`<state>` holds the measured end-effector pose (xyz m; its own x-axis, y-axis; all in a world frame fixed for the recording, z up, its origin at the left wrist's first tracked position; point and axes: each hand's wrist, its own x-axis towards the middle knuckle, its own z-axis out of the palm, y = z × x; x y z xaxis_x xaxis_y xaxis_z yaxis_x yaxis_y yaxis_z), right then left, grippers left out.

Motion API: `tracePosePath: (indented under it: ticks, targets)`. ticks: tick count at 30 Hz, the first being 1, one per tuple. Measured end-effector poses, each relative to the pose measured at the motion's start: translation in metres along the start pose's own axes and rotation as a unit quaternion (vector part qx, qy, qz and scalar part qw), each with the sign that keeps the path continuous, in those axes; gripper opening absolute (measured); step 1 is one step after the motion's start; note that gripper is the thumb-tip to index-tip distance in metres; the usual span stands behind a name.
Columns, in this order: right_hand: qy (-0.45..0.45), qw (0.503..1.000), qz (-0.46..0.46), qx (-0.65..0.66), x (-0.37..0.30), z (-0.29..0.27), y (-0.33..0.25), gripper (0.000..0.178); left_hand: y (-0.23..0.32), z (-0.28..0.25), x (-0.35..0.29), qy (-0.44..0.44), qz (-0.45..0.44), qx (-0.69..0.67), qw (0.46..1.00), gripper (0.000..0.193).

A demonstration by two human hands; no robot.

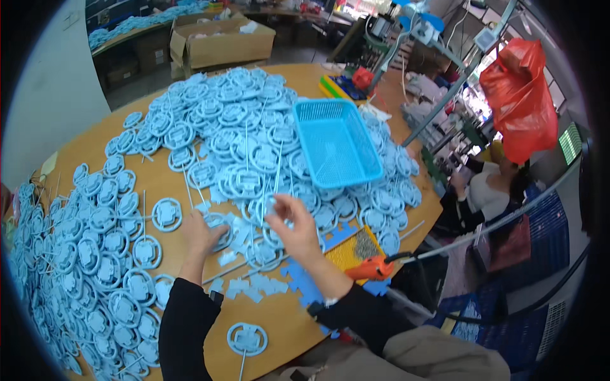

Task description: The person repeatedly fits small blue pieces into blue plastic frames by hand and places the assembled units on a table, occasionally moving a blue basket to clear their workspace.

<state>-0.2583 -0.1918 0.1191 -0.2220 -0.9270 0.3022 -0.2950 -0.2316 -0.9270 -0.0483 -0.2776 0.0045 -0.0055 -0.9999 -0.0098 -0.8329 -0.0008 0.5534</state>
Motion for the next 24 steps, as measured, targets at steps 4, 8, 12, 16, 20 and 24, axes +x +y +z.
tracePosePath:
  ticks: [4, 8, 12, 16, 20, 24]
  targets:
    - [-0.176, 0.984, -0.013, 0.028, -0.016, 0.024, 0.001, 0.038, -0.018, 0.003, -0.045, 0.041, -0.042, -0.236, 0.970, 0.052]
    - [-0.311, 0.924, -0.200, -0.101, -0.052, 0.043, 0.004, 0.045, -0.006, -0.037, -0.094, -0.083, -0.152, -0.557, 0.813, 0.040]
    - [-0.330, 0.900, -0.253, -0.129, -0.068, 0.063, 0.007, 0.043, -0.019, -0.064, -0.142, -0.154, -0.195, -0.645, 0.722, 0.042]
    - [-0.363, 0.895, -0.247, -0.075, -0.082, 0.069, 0.002, 0.039, -0.023, -0.072, -0.175, -0.116, -0.140, -0.687, 0.703, 0.048]
    - [-0.347, 0.909, -0.228, -0.026, -0.092, 0.077, 0.004, 0.031, -0.028, -0.079, -0.191, -0.104, -0.157, -0.707, 0.681, 0.046]
    - [-0.322, 0.907, -0.269, -0.030, -0.101, 0.091, 0.009, 0.027, -0.044, -0.058, -0.187, -0.032, -0.241, -0.759, 0.604, 0.036]
